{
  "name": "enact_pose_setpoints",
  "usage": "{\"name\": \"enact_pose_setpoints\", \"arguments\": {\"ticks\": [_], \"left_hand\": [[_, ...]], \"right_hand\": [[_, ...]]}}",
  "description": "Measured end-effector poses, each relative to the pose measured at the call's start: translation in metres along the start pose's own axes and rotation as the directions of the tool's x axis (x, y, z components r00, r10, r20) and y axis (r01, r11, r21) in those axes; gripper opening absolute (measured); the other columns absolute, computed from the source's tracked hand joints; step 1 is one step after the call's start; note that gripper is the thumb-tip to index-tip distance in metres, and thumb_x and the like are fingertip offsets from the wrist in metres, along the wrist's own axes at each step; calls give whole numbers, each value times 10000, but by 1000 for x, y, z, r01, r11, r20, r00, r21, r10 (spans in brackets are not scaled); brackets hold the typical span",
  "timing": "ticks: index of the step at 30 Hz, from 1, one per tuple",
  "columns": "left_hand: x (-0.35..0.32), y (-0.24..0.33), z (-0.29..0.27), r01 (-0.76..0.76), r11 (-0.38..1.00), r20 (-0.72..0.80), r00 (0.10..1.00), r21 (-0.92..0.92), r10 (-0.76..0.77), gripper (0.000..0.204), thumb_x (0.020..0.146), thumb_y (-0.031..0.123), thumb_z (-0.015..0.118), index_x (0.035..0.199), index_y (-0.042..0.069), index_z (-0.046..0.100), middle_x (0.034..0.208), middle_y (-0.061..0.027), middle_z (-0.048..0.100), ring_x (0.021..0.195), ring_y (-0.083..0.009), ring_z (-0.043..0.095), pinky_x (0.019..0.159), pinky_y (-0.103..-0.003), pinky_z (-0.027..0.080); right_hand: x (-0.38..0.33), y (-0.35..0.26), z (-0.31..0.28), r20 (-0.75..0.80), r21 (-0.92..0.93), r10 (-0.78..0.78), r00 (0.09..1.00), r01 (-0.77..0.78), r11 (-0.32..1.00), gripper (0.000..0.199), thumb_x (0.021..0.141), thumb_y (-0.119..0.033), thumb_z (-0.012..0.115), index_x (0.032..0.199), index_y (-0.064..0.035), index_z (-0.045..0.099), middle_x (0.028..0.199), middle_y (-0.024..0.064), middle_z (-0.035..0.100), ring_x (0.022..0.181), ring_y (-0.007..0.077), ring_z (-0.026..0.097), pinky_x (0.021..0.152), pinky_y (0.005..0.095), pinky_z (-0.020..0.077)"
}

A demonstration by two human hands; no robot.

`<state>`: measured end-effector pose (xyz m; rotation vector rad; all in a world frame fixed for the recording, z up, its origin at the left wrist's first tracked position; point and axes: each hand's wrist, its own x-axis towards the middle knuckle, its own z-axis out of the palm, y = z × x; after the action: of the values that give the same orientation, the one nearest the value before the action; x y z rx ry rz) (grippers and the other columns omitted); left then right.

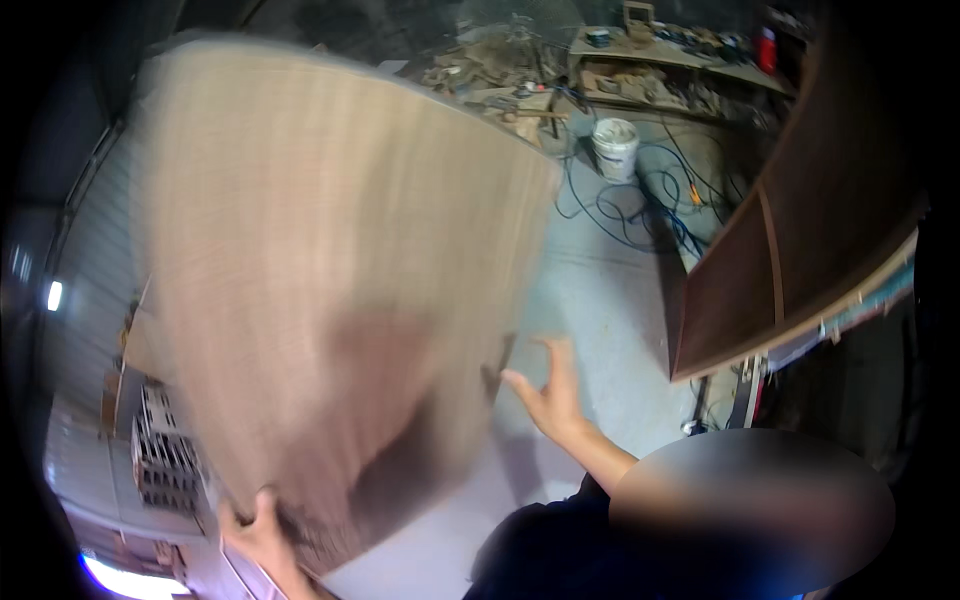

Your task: The person assembles wooden furniture components in a workshop. They apply glue to the edges of wooden strips using a brush, align them with larger panels, and secure the joints using a hammer. The process involves repetitive handling of multiple wooden pieces and tools.

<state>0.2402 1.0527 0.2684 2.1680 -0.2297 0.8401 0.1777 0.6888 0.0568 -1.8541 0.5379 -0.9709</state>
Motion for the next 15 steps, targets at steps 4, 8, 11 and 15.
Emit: {"name": "enact_pose_setpoints", "arguments": {"ticks": [4,8,11,15], "left_hand": [[-18,72,158,-419,873,360,877,248,319,349,721,315,952,836,60,743,664,-80,676,571,-203,642,542,-349,494],[-22,90,293,-621,767,603,677,159,422,395,736,499,916,756,156,720,665,-39,678,553,-240,656,506,-391,485],[-18,96,375,-667,736,758,536,112,371,408,799,543,846,705,177,690,634,-19,653,588,-230,686,495,-408,501],[7,124,460,-624,761,892,429,178,144,343,864,481,798,761,173,688,692,-19,671,616,-244,686,520,-417,517]], "right_hand": [[119,-51,-73,74,-154,-707,703,709,688,612,801,-228,847,1337,-50,611,1308,165,613,1282,339,565,1197,490,355],[192,-25,-33,694,-292,-428,579,769,568,269,829,-287,757,977,-73,688,1159,155,682,1146,278,639,1106,472,433],[223,57,-17,733,-180,-281,620,575,798,279,780,-312,797,824,-99,622,783,88,644,730,301,673,701,415,532],[299,129,8,724,-29,-419,549,631,775,300,778,-325,844,820,-98,653,802,89,692,728,308,701,684,416,558]]}}
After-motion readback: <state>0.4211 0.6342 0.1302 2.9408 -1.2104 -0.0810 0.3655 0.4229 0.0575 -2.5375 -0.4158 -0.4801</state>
